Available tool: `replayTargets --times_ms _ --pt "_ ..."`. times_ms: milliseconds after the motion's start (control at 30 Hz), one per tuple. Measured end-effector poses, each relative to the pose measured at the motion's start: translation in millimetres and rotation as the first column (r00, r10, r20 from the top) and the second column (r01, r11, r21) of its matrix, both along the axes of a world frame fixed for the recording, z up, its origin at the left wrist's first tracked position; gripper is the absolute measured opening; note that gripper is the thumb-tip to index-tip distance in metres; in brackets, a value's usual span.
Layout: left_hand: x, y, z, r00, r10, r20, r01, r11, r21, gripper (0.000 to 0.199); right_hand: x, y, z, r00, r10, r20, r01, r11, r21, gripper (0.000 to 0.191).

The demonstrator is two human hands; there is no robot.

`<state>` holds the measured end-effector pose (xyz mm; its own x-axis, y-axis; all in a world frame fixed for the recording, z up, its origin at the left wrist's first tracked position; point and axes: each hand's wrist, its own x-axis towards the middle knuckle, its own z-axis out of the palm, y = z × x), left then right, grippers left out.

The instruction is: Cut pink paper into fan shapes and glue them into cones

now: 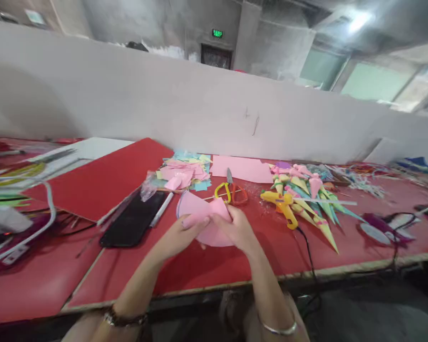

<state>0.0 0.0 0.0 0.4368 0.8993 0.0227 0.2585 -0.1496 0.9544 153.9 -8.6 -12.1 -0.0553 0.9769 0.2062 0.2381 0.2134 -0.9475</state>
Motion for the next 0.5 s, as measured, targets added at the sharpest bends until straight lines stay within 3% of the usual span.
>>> replayTargets --times_ms 133,333,500 --pt "-2.7 0.6 -3.2 0.999 0.002 0.035 -0.002 1.000 0.000 0.039 2.6 2.7 -3.3 1.000 -0.006 0.012 0.006 1.000 -0.030 0.025" --pt "-3.8 -0.3 1.4 0.999 -0.046 0.005 0.047 0.998 -0.048 0.041 7.0 0.8 2.4 0.971 0.106 -0.216 -0.114 0.993 -0.029 0.026" --pt "-3.9 -1.5 0.7 0.997 -0.071 0.010 0.071 0.996 -0.060 0.042 8.1 2.5 0.6 0.961 0.081 -0.265 -0.086 0.996 -0.009 0.026"
